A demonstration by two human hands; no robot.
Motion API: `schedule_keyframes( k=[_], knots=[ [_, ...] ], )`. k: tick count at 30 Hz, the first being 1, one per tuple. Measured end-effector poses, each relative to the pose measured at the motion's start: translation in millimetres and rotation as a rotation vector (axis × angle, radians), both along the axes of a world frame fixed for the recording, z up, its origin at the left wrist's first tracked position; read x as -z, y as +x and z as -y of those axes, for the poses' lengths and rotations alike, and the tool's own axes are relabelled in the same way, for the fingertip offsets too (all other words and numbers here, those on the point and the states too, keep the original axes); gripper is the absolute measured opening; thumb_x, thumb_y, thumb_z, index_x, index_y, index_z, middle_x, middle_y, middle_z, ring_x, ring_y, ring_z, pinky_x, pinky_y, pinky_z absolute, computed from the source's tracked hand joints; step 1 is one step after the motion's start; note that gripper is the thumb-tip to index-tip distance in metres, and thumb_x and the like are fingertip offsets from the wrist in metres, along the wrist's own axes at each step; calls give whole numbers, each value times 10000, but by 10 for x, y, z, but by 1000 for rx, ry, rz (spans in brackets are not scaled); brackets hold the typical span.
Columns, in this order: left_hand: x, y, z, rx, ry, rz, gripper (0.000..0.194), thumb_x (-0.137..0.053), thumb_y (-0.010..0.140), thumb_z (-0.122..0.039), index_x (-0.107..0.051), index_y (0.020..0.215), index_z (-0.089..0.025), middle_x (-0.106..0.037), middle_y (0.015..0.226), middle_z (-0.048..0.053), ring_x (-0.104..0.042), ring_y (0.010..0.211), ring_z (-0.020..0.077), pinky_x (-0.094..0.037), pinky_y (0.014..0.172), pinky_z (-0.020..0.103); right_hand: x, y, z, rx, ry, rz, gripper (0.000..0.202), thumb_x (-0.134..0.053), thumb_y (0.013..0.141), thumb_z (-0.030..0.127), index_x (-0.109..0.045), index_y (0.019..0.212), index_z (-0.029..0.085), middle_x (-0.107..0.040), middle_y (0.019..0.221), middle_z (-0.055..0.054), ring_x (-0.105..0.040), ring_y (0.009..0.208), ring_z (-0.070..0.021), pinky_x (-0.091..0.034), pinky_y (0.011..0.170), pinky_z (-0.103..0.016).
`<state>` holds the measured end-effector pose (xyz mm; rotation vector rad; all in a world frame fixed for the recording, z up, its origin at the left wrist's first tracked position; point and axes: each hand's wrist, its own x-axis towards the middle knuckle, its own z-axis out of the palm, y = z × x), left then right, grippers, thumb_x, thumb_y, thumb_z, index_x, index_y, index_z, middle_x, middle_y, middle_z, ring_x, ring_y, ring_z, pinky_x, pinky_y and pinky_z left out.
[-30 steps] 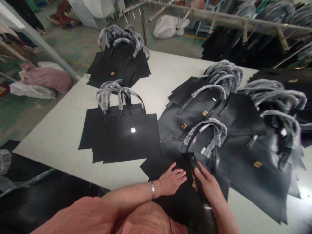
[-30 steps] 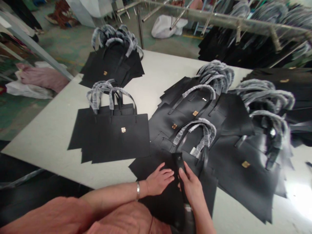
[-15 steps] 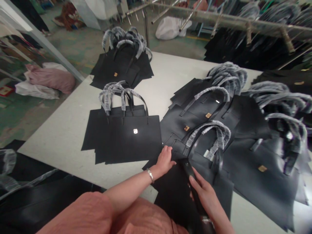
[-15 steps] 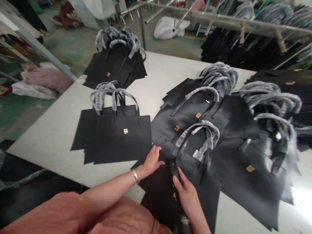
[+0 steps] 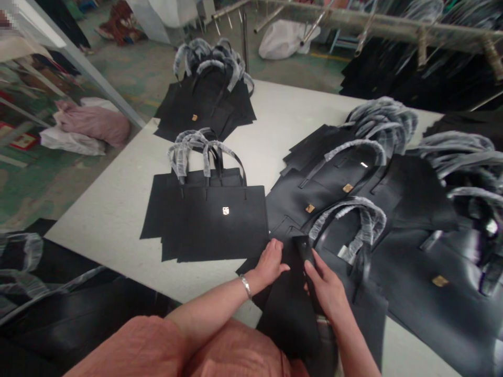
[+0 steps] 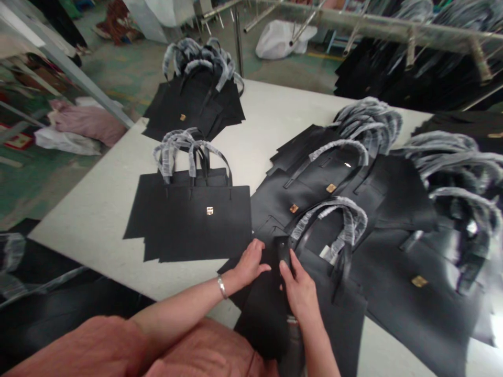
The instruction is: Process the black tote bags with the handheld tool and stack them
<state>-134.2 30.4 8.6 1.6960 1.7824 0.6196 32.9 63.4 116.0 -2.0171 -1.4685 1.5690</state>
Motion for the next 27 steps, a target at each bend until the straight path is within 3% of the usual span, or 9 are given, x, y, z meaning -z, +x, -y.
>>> schedule_keyframes(
  k=[4,6,11,16,20,27],
  knots=[
    [-49,-164,-139,150,-25,-3,436,-754,820,-228,-523,1189,-213,-556,1111,66,-591,1004,231,-507,872,356,-51,290,207,-10,-86,-76,729,-592,827,582,-474,1466,250,-696,665,37,-646,550,-203,-517,560,-306],
    [-73,-273,-289,285,4,-9,326,-670,889,-205,-560,1194,-242,-576,1098,33,-609,966,185,-497,822,282,-55,352,304,-40,-140,-95,730,-605,813,575,-490,1456,247,-656,590,54,-623,521,-200,-496,525,-295],
    [-101,-453,-806,803,158,-141,150,-559,964,-226,-667,1060,-263,-610,1016,23,-597,909,158,-436,691,237,-57,244,353,-102,-173,-69,725,-592,807,557,-513,1442,218,-657,603,43,-626,530,-206,-499,528,-302],
    [-62,-451,-1210,1037,174,-86,71,-692,883,-284,-690,941,-325,-627,955,-20,-587,862,138,-369,596,231,-82,143,261,-101,-140,-42,704,-579,806,530,-538,1426,199,-727,734,3,-656,538,-213,-534,579,-324],
    [-49,-400,-1329,1119,78,5,64,-688,879,-270,-682,832,-313,-625,901,-40,-580,795,120,-295,537,252,-70,139,230,-80,-131,-16,686,-574,805,521,-563,1405,190,-736,780,-6,-667,554,-212,-549,620,-328],
    [-19,-360,-1344,1017,-66,94,110,-729,823,-232,-667,737,-263,-610,845,-28,-578,765,121,-318,555,245,-63,160,222,-140,-161,24,712,-479,849,543,-482,1463,182,-676,689,19,-671,579,-218,-528,612,-325]
  ],
)
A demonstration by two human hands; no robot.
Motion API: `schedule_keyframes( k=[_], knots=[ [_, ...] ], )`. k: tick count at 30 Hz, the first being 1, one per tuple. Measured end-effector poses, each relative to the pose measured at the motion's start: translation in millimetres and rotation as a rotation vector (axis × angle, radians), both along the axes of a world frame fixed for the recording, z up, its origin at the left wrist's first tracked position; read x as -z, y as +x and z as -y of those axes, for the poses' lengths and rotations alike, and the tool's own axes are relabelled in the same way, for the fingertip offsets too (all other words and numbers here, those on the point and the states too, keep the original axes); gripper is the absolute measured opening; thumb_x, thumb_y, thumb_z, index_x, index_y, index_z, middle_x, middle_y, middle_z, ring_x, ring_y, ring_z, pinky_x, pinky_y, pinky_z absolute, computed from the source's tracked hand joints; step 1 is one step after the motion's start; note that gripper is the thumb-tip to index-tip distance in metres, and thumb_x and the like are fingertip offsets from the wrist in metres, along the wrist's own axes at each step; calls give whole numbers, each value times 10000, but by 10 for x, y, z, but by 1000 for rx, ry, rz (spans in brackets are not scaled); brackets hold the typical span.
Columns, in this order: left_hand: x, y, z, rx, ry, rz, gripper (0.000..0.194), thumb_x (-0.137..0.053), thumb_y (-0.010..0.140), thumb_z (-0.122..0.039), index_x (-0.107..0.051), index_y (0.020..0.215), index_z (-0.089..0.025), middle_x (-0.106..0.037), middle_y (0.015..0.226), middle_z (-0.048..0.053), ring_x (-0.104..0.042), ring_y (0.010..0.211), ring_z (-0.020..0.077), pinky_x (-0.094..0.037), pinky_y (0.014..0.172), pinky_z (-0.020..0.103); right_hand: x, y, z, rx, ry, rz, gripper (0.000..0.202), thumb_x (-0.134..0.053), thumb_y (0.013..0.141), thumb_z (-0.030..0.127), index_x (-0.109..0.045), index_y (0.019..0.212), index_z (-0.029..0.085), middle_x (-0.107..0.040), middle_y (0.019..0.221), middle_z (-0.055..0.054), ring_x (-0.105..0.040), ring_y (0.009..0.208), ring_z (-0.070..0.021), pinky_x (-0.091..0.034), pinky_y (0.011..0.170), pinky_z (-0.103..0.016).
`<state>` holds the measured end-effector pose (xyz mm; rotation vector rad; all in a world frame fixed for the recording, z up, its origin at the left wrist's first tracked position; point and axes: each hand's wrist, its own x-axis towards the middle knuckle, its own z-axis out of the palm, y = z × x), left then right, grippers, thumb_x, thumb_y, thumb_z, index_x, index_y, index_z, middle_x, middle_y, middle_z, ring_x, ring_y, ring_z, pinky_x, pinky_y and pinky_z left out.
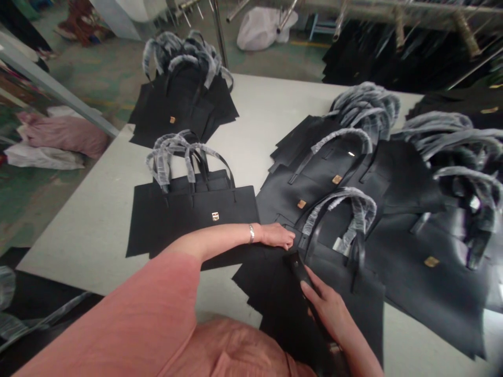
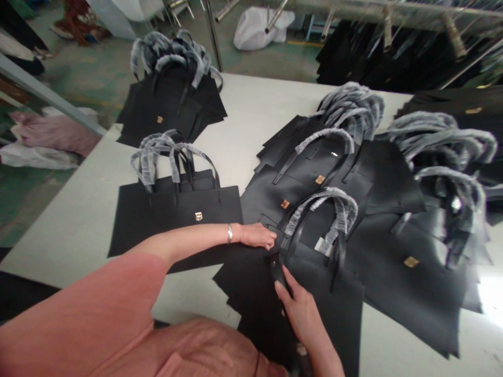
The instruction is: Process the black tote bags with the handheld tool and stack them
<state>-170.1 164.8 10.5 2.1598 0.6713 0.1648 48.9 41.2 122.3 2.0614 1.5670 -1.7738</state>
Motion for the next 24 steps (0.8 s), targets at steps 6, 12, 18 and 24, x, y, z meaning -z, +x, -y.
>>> schedule_keyframes(
  k=[6,12,18,24],
  knots=[
    [-15,2,102,-423,-19,-22,178,-562,950,-272,-660,827,-190,-578,884,4,-583,769,124,-429,714,226,33,49,-1,16,-8,-7,741,-485,836,573,-475,1467,184,-659,672,23,-664,574,-221,-524,626,-336],
    [-16,26,1012,-688,61,-1,241,-478,1009,-312,-649,959,-150,-614,964,58,-586,908,162,-453,829,269,55,52,13,38,-16,-7,713,-491,850,550,-479,1464,189,-670,668,17,-664,561,-219,-525,594,-331],
    [249,148,1663,-507,344,-44,206,-474,1010,-249,-672,1044,-201,-652,1062,64,-552,933,180,-428,833,321,82,-157,-228,64,-10,-16,673,-508,864,521,-491,1455,199,-675,687,8,-661,531,-207,-527,552,-318],
    [233,177,1636,-480,419,-119,193,-468,1012,-247,-654,1045,-211,-640,1092,59,-526,933,184,-399,812,328,92,-177,-274,26,5,-36,662,-512,874,511,-495,1452,188,-710,756,-3,-673,551,-193,-542,607,-313]
  ],
)
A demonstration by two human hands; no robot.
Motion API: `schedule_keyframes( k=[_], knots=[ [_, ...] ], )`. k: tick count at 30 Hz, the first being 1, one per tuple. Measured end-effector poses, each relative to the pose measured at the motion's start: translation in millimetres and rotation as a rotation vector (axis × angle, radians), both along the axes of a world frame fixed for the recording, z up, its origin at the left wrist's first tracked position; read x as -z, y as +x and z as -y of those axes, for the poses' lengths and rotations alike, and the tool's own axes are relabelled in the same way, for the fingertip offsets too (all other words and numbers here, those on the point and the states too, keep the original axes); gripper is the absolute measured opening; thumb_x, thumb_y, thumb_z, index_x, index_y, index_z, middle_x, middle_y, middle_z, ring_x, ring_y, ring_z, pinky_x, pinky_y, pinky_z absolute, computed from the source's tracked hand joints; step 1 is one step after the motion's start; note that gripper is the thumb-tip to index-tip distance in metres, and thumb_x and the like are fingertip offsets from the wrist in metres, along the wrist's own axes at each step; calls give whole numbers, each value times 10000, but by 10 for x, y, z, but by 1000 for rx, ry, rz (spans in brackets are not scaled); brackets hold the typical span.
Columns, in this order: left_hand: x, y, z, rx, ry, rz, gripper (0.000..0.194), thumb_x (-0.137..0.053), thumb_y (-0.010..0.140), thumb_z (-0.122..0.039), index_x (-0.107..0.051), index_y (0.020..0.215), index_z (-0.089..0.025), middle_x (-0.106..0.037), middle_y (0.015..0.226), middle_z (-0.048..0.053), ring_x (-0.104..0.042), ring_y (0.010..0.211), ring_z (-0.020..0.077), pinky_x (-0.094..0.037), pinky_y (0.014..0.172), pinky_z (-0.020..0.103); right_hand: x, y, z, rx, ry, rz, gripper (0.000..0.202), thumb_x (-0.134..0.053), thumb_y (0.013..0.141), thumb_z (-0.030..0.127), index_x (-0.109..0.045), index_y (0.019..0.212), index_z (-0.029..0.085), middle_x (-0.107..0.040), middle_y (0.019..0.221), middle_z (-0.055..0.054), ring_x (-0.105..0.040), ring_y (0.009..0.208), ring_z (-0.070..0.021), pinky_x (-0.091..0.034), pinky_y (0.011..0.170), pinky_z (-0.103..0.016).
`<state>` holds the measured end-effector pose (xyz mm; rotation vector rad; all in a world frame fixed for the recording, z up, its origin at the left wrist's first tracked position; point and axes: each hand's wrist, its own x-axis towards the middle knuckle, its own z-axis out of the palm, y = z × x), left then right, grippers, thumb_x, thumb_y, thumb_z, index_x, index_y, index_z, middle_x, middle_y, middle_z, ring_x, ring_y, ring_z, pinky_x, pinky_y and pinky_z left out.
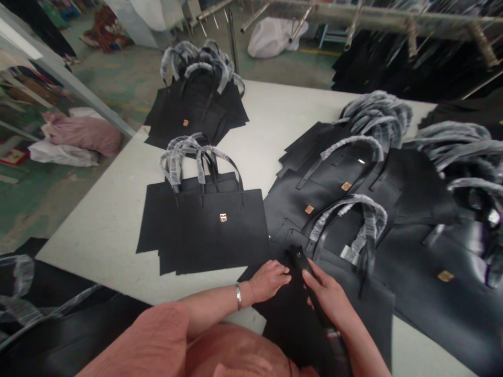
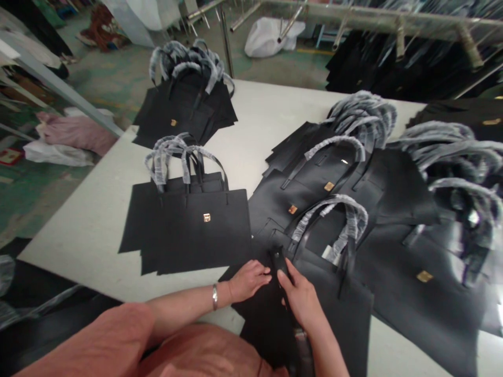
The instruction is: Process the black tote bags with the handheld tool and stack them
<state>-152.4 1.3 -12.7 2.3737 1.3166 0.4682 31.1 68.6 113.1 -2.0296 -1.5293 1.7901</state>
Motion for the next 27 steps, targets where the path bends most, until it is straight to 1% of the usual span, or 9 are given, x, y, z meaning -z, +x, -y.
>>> schedule_keyframes(
  k=[4,8,11,13,15,18,20,24,27],
  knots=[
    [-46,3,10,2,-8,-38,169,-488,1000,-231,-643,1064,-213,-635,1118,58,-524,943,184,-385,802,333,37,-36,1,-25,29,1,664,-513,868,510,-520,1436,165,-731,742,-14,-668,537,-194,-537,613,-309],
    [-94,23,10,15,-43,-82,147,-522,969,-200,-646,1048,-207,-628,1143,65,-535,983,196,-390,816,344,73,-170,-127,57,58,-6,675,-547,844,517,-510,1443,206,-696,668,13,-651,510,-197,-515,534,-302],
    [-180,50,-40,-20,-120,-77,168,-487,987,-223,-649,951,-200,-635,1072,54,-561,977,194,-406,843,345,29,-104,-105,131,121,-27,699,-552,836,548,-496,1450,219,-697,699,18,-659,544,-199,-528,552,-305],
    [-256,77,-117,-81,-217,-48,168,-485,994,-251,-638,940,-207,-632,1043,41,-590,950,182,-425,843,328,-29,9,-8,163,122,-52,711,-560,829,558,-490,1454,227,-697,697,25,-660,549,-202,-530,547,-306],
    [-327,110,-222,-209,-346,-2,113,-572,957,-290,-606,1036,-217,-628,1066,32,-618,927,175,-450,821,306,-75,97,98,155,90,-54,710,-564,827,552,-491,1454,228,-693,670,33,-660,550,-208,-527,544,-306],
    [-393,153,-363,-394,-484,29,337,-717,859,-331,-533,1110,-202,-640,1061,39,-649,903,191,-474,765,292,-64,66,165,90,82,-12,679,-567,830,509,-531,1426,187,-697,656,16,-660,538,-212,-535,574,-320],
    [-404,165,-399,-410,-509,20,341,-741,838,-334,-521,1056,-192,-655,985,37,-661,871,203,-476,732,293,-17,-50,132,72,121,-14,648,-565,837,475,-565,1396,147,-706,668,-9,-656,528,-211,-539,588,-328],
    [-392,158,-376,-398,-520,24,324,-731,844,-278,-501,1055,-190,-652,870,19,-673,813,207,-479,711,296,-35,-144,1,200,223,-59,616,-569,857,468,-548,1413,203,-712,734,-9,-650,578,-187,-531,595,-296],
    [-407,193,-428,-444,-462,4,514,-744,825,-266,-447,1237,-184,-642,1045,69,-674,933,227,-494,799,314,-277,194,33,357,283,-92,660,-574,864,502,-469,1466,255,-692,776,16,-624,585,-151,-523,594,-270]
  ],
)
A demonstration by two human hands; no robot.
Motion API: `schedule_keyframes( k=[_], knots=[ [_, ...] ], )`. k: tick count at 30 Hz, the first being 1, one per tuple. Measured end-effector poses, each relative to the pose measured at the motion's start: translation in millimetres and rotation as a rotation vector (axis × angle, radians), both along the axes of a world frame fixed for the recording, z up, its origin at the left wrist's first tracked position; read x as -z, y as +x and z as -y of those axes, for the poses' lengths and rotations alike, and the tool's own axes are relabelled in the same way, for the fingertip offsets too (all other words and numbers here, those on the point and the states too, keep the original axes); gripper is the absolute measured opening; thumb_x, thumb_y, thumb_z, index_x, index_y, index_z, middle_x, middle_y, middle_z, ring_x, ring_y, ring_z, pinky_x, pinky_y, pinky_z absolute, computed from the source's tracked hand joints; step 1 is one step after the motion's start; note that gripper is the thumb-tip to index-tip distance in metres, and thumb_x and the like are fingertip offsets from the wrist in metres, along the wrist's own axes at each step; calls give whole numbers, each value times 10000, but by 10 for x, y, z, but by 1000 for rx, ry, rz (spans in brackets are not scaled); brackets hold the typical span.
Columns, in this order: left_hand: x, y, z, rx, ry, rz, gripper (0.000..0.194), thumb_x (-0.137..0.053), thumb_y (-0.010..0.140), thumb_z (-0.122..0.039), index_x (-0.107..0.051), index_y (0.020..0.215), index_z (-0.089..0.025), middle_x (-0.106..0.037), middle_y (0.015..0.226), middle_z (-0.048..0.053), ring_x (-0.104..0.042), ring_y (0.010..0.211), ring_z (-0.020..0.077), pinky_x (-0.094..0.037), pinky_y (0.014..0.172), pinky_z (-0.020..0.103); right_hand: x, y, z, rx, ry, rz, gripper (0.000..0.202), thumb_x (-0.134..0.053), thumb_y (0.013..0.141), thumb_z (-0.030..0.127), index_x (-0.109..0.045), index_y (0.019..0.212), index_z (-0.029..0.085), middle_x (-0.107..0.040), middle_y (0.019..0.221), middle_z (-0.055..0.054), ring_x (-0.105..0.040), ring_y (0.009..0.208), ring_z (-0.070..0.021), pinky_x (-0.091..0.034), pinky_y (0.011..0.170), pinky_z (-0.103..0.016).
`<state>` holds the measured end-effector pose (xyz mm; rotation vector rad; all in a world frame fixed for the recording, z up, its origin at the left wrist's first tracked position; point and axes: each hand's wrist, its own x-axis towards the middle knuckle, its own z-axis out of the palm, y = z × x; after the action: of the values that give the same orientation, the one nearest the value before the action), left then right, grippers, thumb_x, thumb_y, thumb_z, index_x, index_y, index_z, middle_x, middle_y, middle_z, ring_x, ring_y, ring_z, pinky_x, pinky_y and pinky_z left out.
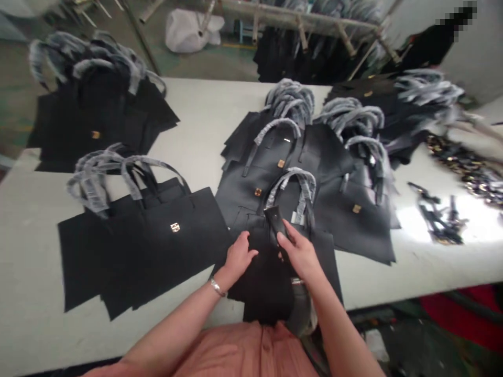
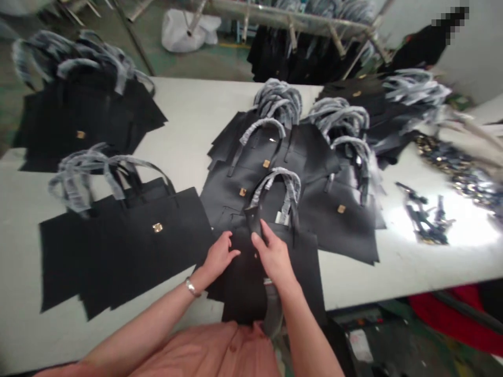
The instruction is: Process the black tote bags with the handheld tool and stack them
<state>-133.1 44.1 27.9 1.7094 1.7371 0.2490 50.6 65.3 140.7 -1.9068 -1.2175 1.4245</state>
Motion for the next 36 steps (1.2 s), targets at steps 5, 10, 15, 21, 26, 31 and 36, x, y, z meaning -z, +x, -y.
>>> schedule_keyframes(
  k=[5,10,15,21,26,31,36],
  knots=[
    [-115,189,-206,-13,30,-206,789,-788,770,-444,-368,1376,-163,-505,1303,173,-599,1140,319,-506,855,356,-564,1071,638,437,58,-87,781,-719,751,552,-510,1434,237,-669,733,10,-578,510,-138,-475,467,-242],
    [-197,301,-307,32,20,-312,683,-797,765,-437,-447,1278,-152,-533,1247,164,-565,1166,318,-506,856,347,-640,1782,1660,824,-81,108,942,-826,603,560,-522,1431,230,-688,660,-13,-601,474,-192,-468,412,-277],
    [-247,335,-279,55,9,-338,563,-767,798,-401,-496,1221,-145,-567,1225,162,-595,1127,308,-513,841,355,-313,1728,2479,929,-289,26,1029,-829,590,581,-454,1475,216,-691,598,6,-624,476,-216,-473,415,-290],
    [-215,345,-328,-160,-191,19,258,-792,718,-280,-608,852,-157,-666,1048,160,-593,1137,371,-459,937,448,128,1460,2636,980,-307,-183,1019,-836,624,544,-437,1478,156,-705,629,11,-633,489,-193,-491,431,-262],
    [-392,328,-372,-155,-204,348,303,-771,715,-352,-650,894,-139,-725,918,94,-684,940,266,-539,816,354,238,1474,2404,1034,-138,-158,959,-847,610,545,-509,1434,187,-708,650,7,-628,486,-177,-513,445,-259],
    [-1119,181,-570,-230,-167,1015,415,-809,667,-396,-648,955,-145,-725,821,48,-697,723,209,-579,675,331,233,1625,2344,1096,-109,-190,956,-853,599,548,-513,1431,223,-713,655,-4,-617,447,-186,-495,393,-269],
    [-1812,480,-710,-87,-203,1206,387,-825,676,-309,-671,995,-152,-706,800,21,-691,708,203,-568,631,295,320,1789,2428,1197,-69,-159,996,-875,554,542,-518,1429,227,-725,682,-6,-634,481,-182,-534,450,-275]
  ],
)
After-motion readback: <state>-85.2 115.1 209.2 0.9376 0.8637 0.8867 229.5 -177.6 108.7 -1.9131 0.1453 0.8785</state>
